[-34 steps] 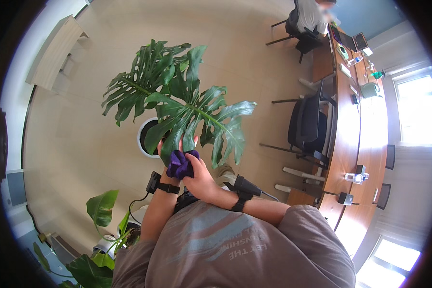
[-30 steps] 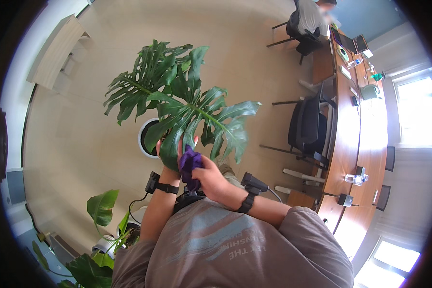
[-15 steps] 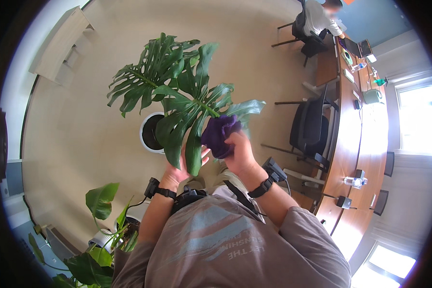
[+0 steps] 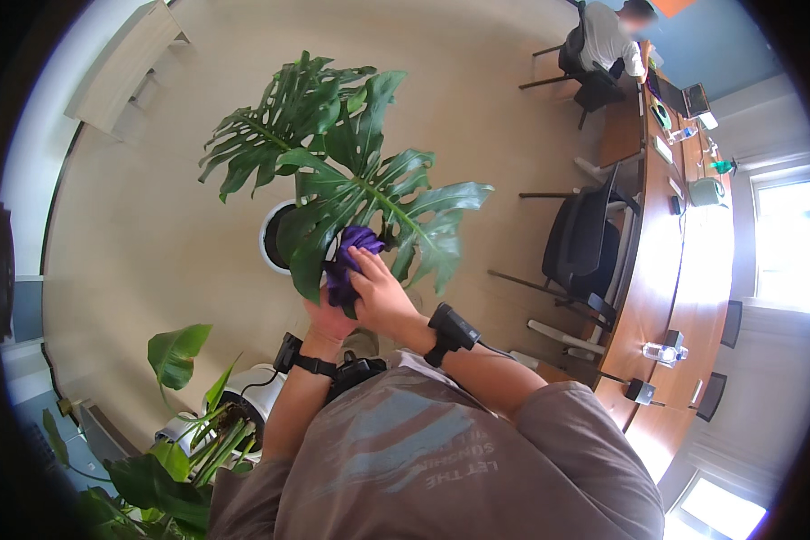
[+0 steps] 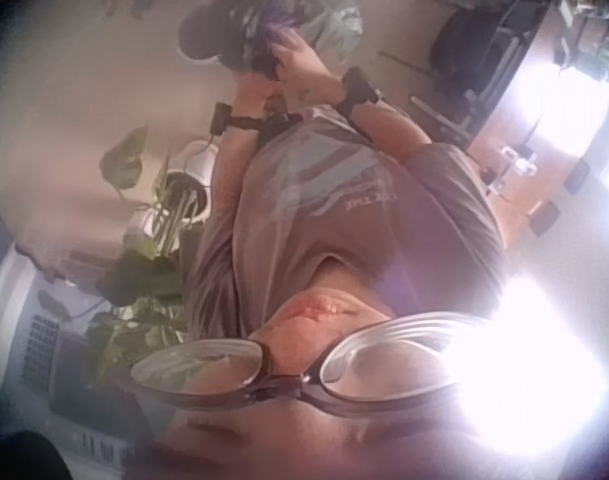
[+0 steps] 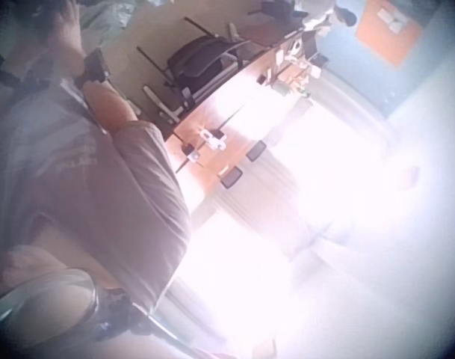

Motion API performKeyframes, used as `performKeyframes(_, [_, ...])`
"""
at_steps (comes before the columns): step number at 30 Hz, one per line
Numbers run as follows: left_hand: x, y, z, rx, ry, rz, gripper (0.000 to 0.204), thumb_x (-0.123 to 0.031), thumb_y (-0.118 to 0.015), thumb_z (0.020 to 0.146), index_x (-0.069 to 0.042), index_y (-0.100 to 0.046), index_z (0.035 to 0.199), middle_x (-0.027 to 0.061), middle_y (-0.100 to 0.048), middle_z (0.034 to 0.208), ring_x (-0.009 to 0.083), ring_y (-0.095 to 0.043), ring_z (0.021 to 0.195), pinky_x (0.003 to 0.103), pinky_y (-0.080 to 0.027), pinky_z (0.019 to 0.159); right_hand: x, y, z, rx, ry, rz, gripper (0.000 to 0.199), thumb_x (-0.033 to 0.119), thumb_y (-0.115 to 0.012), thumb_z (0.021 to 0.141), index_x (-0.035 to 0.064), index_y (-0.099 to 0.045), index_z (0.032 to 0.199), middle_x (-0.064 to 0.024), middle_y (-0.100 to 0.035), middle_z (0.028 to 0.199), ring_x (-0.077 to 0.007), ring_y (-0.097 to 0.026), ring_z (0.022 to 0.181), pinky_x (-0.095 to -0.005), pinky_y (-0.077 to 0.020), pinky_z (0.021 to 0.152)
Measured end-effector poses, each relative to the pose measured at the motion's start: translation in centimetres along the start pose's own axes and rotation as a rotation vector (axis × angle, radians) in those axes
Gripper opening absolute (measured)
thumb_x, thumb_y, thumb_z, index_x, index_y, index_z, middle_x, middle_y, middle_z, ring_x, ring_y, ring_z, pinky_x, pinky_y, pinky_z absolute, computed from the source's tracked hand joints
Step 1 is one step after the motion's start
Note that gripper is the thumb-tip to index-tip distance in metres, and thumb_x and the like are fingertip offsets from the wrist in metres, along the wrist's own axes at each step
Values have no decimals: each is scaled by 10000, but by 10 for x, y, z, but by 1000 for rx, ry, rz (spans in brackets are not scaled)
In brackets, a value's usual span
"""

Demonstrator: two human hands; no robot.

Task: The person wipes the individual leaves of a potted monstera plant using a purple cloth.

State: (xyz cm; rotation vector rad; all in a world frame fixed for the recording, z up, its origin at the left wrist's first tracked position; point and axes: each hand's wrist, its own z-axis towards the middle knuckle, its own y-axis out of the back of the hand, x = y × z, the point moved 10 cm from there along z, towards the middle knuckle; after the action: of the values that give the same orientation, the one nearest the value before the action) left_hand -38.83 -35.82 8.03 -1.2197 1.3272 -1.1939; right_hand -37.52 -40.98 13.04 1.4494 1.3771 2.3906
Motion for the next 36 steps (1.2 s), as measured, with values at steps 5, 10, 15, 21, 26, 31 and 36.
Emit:
performKeyframes(5, [7, 33, -14, -172, -43, 50, 669, -551, -382, 935, -62, -464, 1385, 128, -514, 1377, 306, -504, 1260, 441, -386, 1089, 7, 6, -15, 33, 26, 1, 429, -19, -541, 660, -78, -601, 1081, -273, -447, 1366, -455, -426, 1257, -493, -361, 1083])
performKeyframes(10, [7, 14, -7, -96, -121, 368, 806, -623, -330, 922, 9, -410, 1417, 156, -482, 1411, 311, -501, 1260, 433, -368, 1099, 11, 14, -33, 22, 57, 50, 357, -21, -556, 639, -75, -599, 989, -258, -462, 1366, -439, -447, 1255, -480, -414, 1042])
performKeyframes(15, [11, 18, -7, -30, -70, 358, 975, -738, -189, 898, 31, -233, 1497, 157, -337, 1519, 288, -366, 1368, 429, -258, 1154, 30, 20, -48, 31, 89, 26, 387, -10, -582, 641, -52, -609, 1025, -252, -479, 1351, -432, -468, 1241, -472, -428, 1034])
performKeyframes(21, [12, 39, 0, -175, -58, 81, 949, -731, -254, 895, -18, -196, 1518, 150, -272, 1558, 296, -239, 1437, 463, -212, 1171, 39, 20, -60, 132, 21, 174, 412, -6, -570, 674, -38, -616, 1083, -244, -489, 1336, -419, -485, 1225, -452, -418, 1046])
performKeyframes(26, [8, 50, 3, -194, -23, 176, 842, -672, -349, 917, -25, -346, 1456, 116, -402, 1483, 284, -401, 1329, 484, -315, 1118, 27, 31, -53, 217, -169, 618, 385, -35, -501, 671, -50, -630, 1034, -174, -652, 1033, -321, -611, 863, -369, -494, 757])
performKeyframes(31, [-8, 116, 10, -326, 154, 398, 612, -495, -445, 967, -54, -456, 1392, 153, -458, 1436, 287, -433, 1325, 466, -428, 1043, -9, 17, -54, 223, -668, 1496, 505, 62, -471, 720, -41, -569, 1205, -97, -657, 1045, -199, -630, 967, -302, -513, 833])
performKeyframes(36, [-48, 103, 32, -285, -68, 292, 503, -389, -442, 990, -73, -490, 1378, 121, -524, 1389, 271, -497, 1277, 436, -425, 1055, 3, 67, 13, 68, -525, 1671, 619, 432, -563, 937, -25, -470, 1343, -154, -599, 1267, -223, -617, 1122, -348, -498, 965])
